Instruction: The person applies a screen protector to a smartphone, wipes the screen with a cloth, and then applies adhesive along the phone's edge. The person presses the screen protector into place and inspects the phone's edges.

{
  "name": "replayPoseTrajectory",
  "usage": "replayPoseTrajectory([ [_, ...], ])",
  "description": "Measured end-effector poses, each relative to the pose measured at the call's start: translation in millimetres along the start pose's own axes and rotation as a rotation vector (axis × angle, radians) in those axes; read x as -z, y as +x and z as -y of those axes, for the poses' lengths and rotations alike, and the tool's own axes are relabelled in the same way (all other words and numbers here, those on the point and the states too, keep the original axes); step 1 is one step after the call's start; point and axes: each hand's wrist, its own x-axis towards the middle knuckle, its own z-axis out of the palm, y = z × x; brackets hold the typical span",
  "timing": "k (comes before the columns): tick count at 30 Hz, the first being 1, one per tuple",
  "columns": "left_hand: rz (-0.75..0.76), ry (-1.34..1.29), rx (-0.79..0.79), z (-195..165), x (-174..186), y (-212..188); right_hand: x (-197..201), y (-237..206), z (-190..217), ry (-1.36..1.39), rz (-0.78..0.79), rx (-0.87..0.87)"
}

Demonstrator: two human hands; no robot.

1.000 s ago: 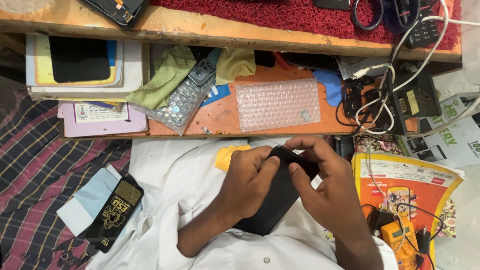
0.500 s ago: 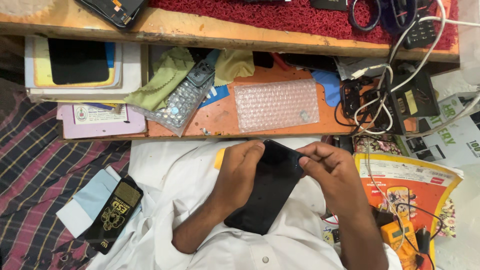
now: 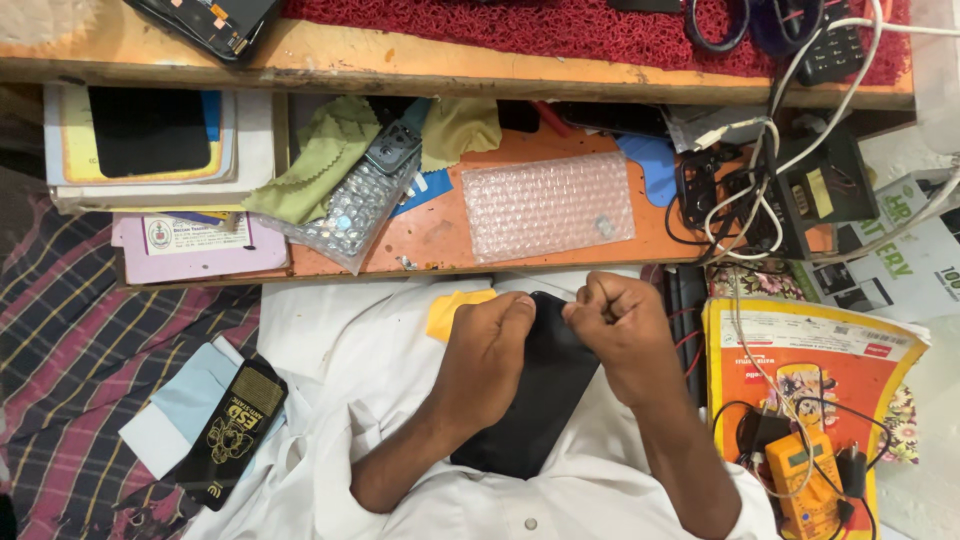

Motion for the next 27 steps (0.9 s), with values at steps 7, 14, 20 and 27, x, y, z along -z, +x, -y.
replayPoseTrajectory([
  [7, -0.027, -0.144, 0.085, -7.1, 4.4, 6.3, 9.8, 8.0, 36.7, 0.128, 0.035, -0.176],
  [14, 0.018, -0.152, 0.085, -8.9, 6.6, 8.1, 18.2, 3.5, 21.6, -0.136, 0.021, -0.066],
  [20, 0.097, -0.23, 0.11, -1.4, 6.1, 8.8, 11.6, 14.3, -4.0, -0.042, 0.021, -0.087],
  [27, -0.091, -0.617, 0.147, 5.3, 13.5, 25.0, -4.0, 6.2, 18.6, 0.476, 0.201, -0.253],
])
